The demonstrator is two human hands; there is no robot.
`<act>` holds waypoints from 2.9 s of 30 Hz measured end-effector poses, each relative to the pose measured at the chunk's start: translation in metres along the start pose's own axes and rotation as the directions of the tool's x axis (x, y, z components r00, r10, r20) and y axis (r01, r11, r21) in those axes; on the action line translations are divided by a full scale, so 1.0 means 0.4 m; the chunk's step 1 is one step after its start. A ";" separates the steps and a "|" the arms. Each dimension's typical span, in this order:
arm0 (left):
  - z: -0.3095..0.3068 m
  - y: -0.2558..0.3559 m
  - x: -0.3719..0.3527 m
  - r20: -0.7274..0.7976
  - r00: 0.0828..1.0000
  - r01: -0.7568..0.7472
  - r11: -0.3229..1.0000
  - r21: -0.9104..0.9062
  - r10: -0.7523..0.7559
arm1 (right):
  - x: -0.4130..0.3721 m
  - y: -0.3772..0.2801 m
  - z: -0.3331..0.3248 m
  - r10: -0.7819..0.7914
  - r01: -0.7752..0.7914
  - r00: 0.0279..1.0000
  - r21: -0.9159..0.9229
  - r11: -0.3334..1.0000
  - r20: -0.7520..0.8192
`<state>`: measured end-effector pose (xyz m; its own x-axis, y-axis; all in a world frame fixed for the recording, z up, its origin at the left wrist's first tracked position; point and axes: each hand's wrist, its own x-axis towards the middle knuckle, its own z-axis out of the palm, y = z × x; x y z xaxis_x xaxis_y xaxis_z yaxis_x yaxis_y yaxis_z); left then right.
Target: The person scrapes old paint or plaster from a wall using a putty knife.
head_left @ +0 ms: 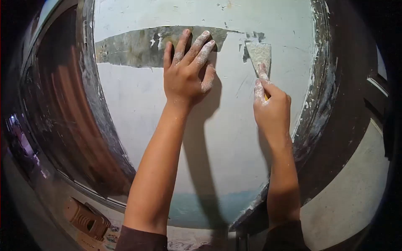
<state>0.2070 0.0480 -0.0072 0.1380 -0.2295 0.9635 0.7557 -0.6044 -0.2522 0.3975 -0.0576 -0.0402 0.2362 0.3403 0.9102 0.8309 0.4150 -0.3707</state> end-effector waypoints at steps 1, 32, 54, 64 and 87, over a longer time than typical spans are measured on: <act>0.001 -0.001 -0.003 0.002 1.000 0.005 1.000 -0.011 -0.005 | 0.004 0.002 0.003 0.018 -0.018 1.000 0.006 1.000 0.007; 0.008 -0.001 -0.006 -0.032 0.999 0.012 1.000 -0.007 -0.013 | -0.043 0.024 0.028 -0.007 0.008 0.999 0.014 1.000 -0.045; 0.006 -0.002 -0.004 -0.046 0.999 0.012 0.999 -0.039 -0.014 | -0.028 0.015 0.015 0.008 -0.008 1.000 -0.024 1.000 -0.022; 0.005 -0.003 -0.005 -0.054 0.998 0.014 0.999 -0.043 -0.016 | 0.015 -0.022 -0.005 0.053 -0.052 0.998 -0.065 0.997 0.017; 0.004 -0.006 -0.006 -0.029 1.000 0.011 1.000 -0.023 -0.012 | -0.050 0.021 -0.034 -0.011 0.018 0.998 -0.103 0.995 0.065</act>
<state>0.2057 0.0513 -0.0089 0.1105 -0.2439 0.9635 0.7420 -0.6247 -0.2433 0.4066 -0.0726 -0.0591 0.1934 0.3902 0.9002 0.8825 0.3317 -0.3334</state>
